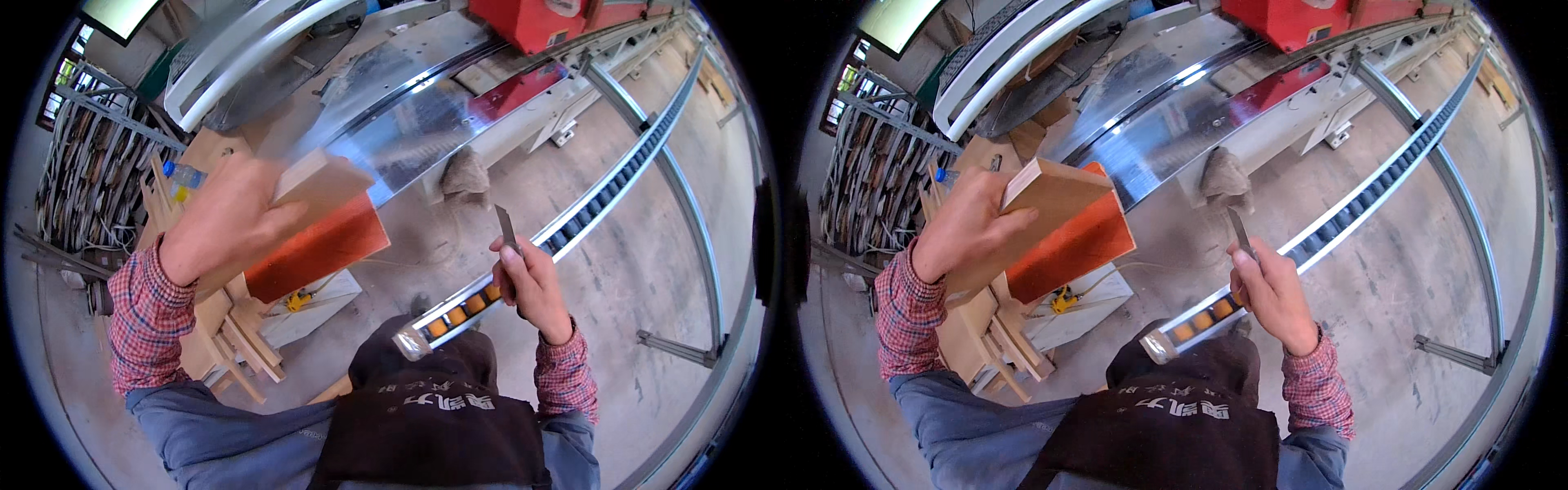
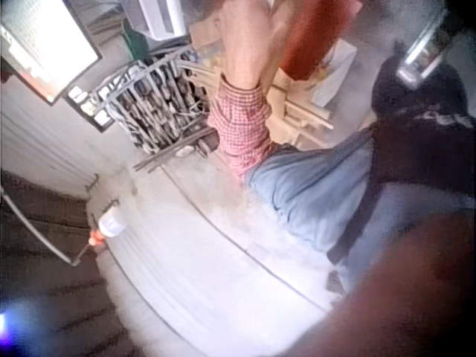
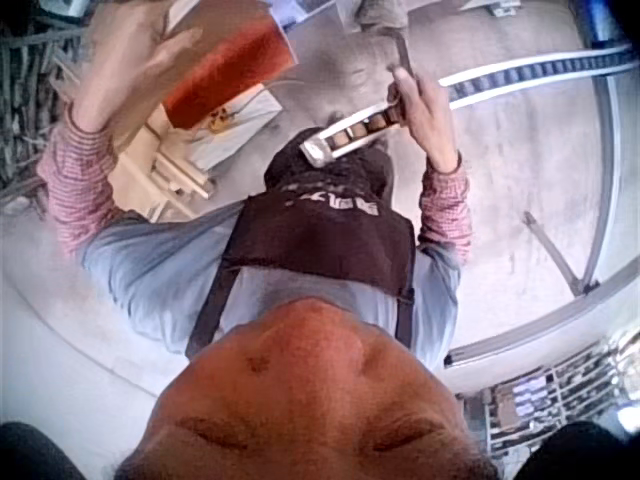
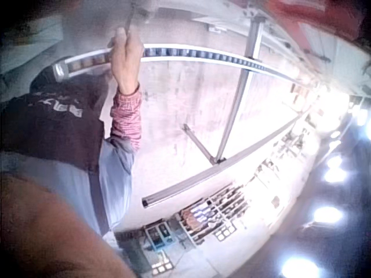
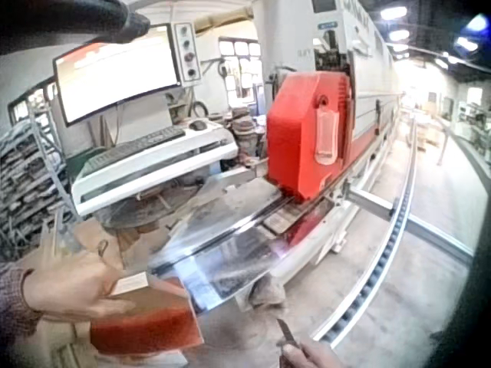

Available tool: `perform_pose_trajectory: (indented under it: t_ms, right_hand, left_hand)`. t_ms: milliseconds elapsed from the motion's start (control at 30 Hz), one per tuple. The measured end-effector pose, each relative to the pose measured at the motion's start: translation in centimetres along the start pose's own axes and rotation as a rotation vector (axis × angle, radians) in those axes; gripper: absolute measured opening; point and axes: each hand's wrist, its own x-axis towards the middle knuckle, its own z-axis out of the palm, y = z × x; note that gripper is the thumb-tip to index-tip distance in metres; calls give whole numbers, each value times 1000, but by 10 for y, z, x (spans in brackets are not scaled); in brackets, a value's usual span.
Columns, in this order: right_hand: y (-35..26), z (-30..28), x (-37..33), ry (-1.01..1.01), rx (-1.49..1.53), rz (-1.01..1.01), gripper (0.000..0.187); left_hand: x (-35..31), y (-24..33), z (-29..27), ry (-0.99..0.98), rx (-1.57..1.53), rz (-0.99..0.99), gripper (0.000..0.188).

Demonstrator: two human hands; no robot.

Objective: The person repeatedly picks up rectangular wooden boards and runs them through a belt sander, flipping them to sand both sides. The person also uses a utility knife to trim edges on some boards. Finished pieces are stacked on a nearby table.

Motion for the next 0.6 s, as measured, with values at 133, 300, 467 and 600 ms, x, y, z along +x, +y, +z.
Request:
perform_pose_trajectory:
  t_ms: [133, 300, 467, 600]
  right_hand:
    - [6, 18, 22, -22, -49, -17, 23]
    - [13, 29, 40, -45, -116, -52, 21]
    - [18, 32, 53, -110, -138, -119, 23]
    - [18, 36, 62, -135, -245, -237, 23]
  left_hand:
    - [14, -15, 7, 48, 68, 16, 27]
    - [22, -24, 35, 171, 153, -53, 24]
    - [32, -29, 72, 184, 120, -37, 23]
    - [38, -26, 78, 161, 153, -66, 22]
